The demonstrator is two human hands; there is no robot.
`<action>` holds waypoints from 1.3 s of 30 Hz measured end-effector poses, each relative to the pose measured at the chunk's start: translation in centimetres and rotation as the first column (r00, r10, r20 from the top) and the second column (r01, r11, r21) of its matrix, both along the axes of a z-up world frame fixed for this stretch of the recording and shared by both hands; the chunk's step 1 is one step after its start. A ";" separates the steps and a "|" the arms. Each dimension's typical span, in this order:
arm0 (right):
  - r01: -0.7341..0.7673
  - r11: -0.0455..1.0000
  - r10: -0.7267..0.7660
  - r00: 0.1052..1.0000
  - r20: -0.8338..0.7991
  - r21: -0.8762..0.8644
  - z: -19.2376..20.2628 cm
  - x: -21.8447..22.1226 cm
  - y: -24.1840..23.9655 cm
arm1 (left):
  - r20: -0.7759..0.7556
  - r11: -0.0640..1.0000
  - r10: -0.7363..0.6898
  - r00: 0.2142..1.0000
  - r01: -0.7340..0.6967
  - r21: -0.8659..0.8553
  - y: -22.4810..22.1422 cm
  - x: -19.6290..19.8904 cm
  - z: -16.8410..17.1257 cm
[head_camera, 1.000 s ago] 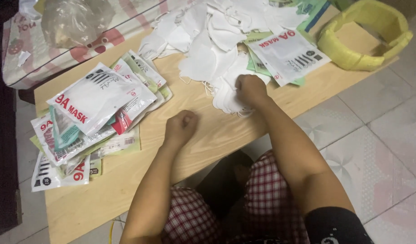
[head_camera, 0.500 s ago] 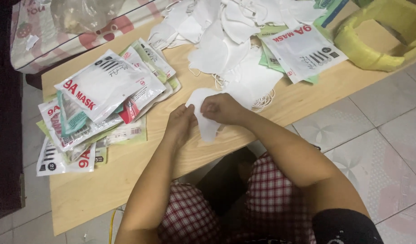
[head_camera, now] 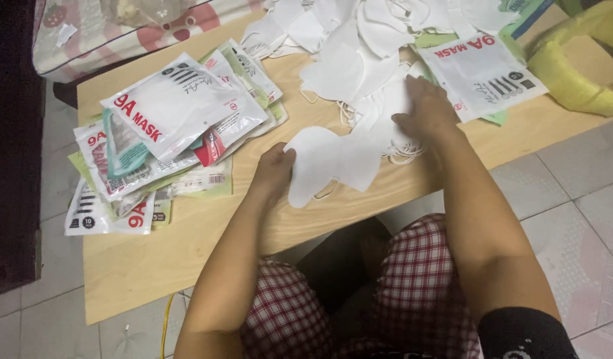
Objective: Manually sorting and packing individual face masks into plastic packaging bags on a low table.
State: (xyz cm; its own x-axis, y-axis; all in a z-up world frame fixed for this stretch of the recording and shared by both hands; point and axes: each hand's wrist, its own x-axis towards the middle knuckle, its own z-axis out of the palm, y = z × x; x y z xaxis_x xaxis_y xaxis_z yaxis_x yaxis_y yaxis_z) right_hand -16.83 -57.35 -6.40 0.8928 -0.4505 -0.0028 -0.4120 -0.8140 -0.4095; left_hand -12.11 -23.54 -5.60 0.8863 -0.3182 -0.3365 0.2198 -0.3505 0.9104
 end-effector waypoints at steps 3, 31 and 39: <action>-0.001 1.000 0.001 1.000 -0.010 0.028 0.4 0.3 -0.4 | 0.033 1.000 -0.016 0.999 0.016 -0.009 0.1 0.1 -1.0; -0.145 0.971 0.173 0.975 0.140 -0.189 1.8 0.0 1.8 | 0.409 0.998 0.053 0.911 -0.063 0.011 -0.6 -1.1 1.0; -0.517 0.752 0.236 0.791 0.564 0.410 6.7 -3.6 4.5 | 0.342 0.996 0.087 0.936 -0.080 -0.035 -0.2 -0.3 -0.5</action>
